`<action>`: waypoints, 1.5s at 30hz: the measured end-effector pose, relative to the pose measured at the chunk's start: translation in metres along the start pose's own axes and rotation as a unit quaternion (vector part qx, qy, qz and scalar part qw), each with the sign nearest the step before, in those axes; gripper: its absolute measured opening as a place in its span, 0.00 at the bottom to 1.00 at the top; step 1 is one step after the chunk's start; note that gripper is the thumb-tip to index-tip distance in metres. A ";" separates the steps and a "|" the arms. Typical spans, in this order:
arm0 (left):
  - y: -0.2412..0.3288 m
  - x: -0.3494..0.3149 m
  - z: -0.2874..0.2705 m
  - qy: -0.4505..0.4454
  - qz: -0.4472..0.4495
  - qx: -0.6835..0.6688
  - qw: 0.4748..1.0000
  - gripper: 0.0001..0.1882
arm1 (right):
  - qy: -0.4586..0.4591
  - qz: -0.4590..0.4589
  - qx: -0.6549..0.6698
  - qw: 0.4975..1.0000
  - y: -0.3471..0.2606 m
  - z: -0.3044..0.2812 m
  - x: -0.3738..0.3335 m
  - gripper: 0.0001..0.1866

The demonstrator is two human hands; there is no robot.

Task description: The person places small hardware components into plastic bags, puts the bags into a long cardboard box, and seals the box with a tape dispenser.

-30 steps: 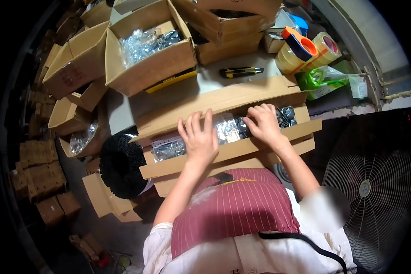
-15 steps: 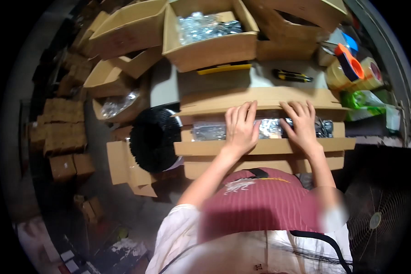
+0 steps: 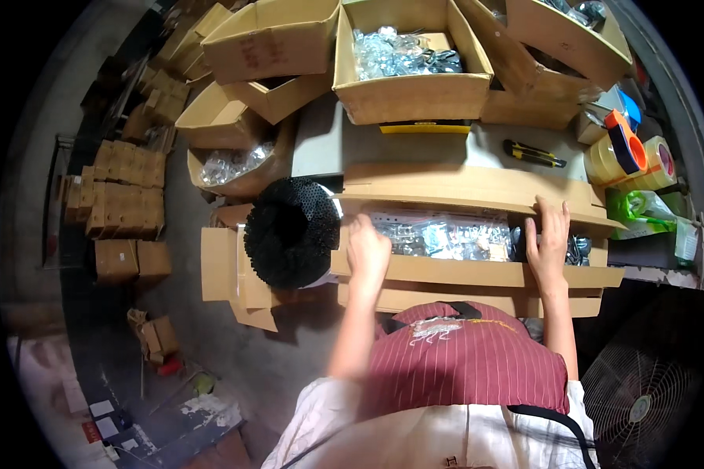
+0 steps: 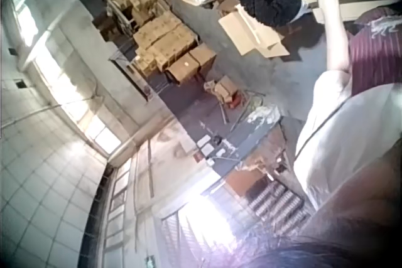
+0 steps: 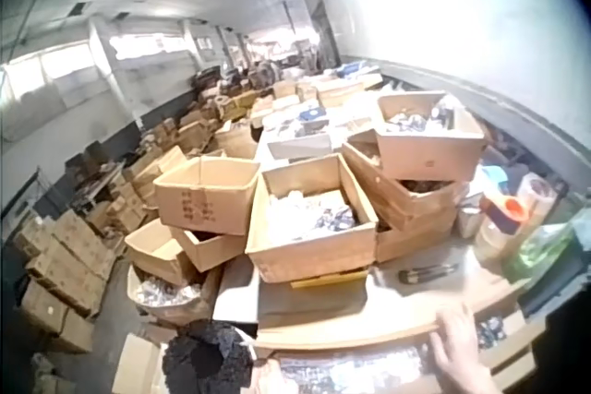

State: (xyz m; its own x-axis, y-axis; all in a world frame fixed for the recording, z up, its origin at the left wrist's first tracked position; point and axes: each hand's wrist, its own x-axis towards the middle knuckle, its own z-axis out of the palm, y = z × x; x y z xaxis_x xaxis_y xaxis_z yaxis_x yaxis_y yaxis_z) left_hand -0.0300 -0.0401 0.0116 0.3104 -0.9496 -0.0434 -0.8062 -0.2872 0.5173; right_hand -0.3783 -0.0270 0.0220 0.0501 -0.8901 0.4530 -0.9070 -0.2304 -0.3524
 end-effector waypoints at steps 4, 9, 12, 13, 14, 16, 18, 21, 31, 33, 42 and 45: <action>-0.003 0.000 0.005 -0.011 0.038 0.015 0.999 0.28 | 0.017 -0.005 -0.005 1.000 0.003 -0.006 -0.003 0.15; 0.001 0.001 0.000 -0.009 0.027 0.074 0.997 0.24 | 0.010 0.008 0.044 0.999 0.006 -0.001 0.003 0.14; 0.008 0.002 -0.004 -0.001 0.040 0.079 0.996 0.19 | 0.037 0.017 0.139 0.989 0.012 -0.010 0.005 0.15; 0.008 0.002 -0.003 0.011 0.045 0.083 0.995 0.18 | 0.046 0.031 0.171 0.984 0.014 -0.013 0.003 0.14; 0.004 0.004 0.002 0.014 0.056 0.082 0.995 0.15 | 0.057 0.044 0.203 0.976 0.014 -0.017 0.001 0.13; 0.008 0.010 -0.001 -0.001 0.038 0.082 0.996 0.16 | 0.049 0.024 0.177 0.983 0.011 -0.020 -0.002 0.11; 0.006 0.018 0.000 -0.014 0.020 0.092 0.995 0.20 | 0.051 0.011 0.154 0.987 0.009 -0.020 -0.001 0.09; 0.002 0.026 0.001 -0.022 0.008 0.103 0.994 0.22 | 0.025 -0.004 0.072 0.997 0.006 -0.015 0.001 0.08; 0.008 0.017 0.003 -0.003 0.016 0.131 0.991 0.23 | -0.047 -0.017 -0.044 0.998 0.001 -0.015 -0.004 0.17; 0.005 0.018 0.005 -0.003 0.028 0.141 0.990 0.22 | -0.048 -0.016 -0.048 0.998 0.000 -0.016 -0.001 0.17; 0.015 0.016 0.005 0.007 0.028 0.146 0.989 0.24 | -0.030 0.026 -0.099 0.994 0.003 -0.005 0.000 0.17; 0.016 0.016 0.005 0.008 0.034 0.133 0.990 0.22 | -0.038 -0.003 -0.077 0.996 0.011 -0.011 -0.001 0.15</action>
State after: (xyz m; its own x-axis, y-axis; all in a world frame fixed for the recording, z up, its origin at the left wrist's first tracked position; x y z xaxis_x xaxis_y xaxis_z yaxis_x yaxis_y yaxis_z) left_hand -0.0408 -0.0609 0.0150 0.2565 -0.9665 -0.0008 -0.9294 -0.2468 0.2745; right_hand -0.3925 -0.0246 0.0271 0.0815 -0.9177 0.3888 -0.9596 -0.1776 -0.2181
